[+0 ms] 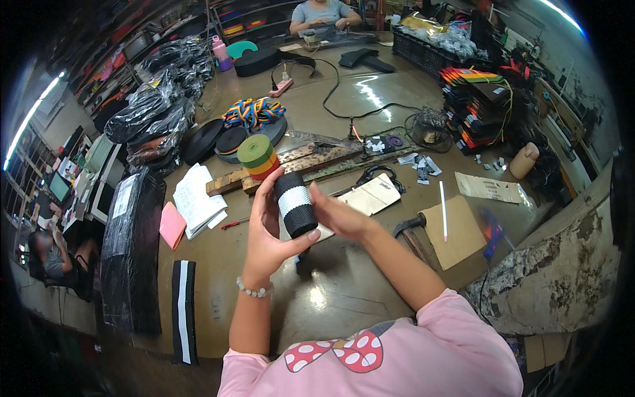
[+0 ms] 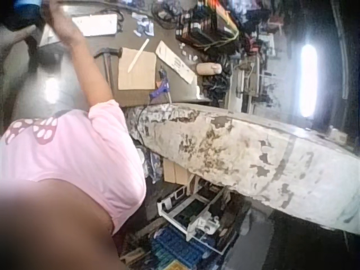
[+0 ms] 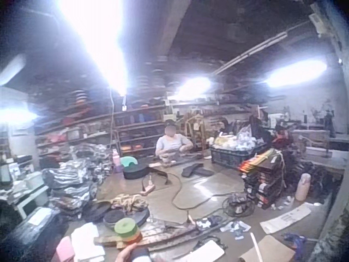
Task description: The person measures and marks a black-and-white striped fabric strip using a template and a white marker, then folds it. Next, they unroll a green-yellow-red striped fabric, measure and mark it with the same template, and fold it. The person handles templates, markers, and fabric strips throughout.
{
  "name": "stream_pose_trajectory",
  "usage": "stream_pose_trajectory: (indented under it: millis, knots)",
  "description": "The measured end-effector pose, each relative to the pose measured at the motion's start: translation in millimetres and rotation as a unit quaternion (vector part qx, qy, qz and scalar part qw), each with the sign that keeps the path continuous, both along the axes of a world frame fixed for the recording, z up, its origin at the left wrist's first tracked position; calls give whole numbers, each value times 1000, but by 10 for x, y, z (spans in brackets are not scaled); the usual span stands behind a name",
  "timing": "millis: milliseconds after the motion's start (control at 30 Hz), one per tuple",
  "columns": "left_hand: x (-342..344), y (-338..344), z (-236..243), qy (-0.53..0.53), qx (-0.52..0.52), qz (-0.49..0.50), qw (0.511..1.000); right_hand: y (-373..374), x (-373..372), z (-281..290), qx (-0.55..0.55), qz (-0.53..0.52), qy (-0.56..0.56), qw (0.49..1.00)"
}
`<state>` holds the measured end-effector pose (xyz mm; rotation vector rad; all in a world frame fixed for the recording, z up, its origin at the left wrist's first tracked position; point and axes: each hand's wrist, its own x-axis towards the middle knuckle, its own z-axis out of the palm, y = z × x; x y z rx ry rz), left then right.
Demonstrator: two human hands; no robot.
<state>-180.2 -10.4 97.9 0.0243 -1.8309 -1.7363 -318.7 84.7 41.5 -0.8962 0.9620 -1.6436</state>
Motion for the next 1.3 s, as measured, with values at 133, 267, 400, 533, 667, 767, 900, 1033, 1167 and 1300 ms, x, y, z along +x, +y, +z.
stream_pose_trajectory:
  millis: [133, 267, 400, 533, 667, 767, 900, 1033, 1167, 1300]
  knots:
    - [91, -127, 45, 45, 89, -26, 995, -77, 185, -121, 8, 46, -51, 998]
    - [286, -443, 93, 42, 109, -13, 993, 125, 92, 253, 47, -29, 116, 992]
    - [374, -672, 34, 33, 105, -34, 993, 524, 209, 733, 43, -88, 590, 801]
    - [436, -746, 10, 11, 83, -34, 996, 638, 340, 922, 67, -121, 662, 737]
    - [428, -742, 77, -124, -57, -104, 985, 630, 186, 898, -138, -266, 687, 662]
    - [271, -575, -32, -176, -191, -293, 920, 619, 103, 805, -110, -149, 687, 703]
    - [169, -299, -336, -181, 90, -400, 894, 617, 123, 695, -80, -75, 659, 744]
    - [110, -289, -550, -201, 173, -427, 865, 576, 228, 689, -113, -206, 711, 663]
    - [54, -212, -663, -120, 319, -354, 871, 523, 392, 740, -26, -329, 613, 718]
    - [73, -215, -589, -50, 319, -304, 896, 567, 295, 796, -101, -173, 536, 820]
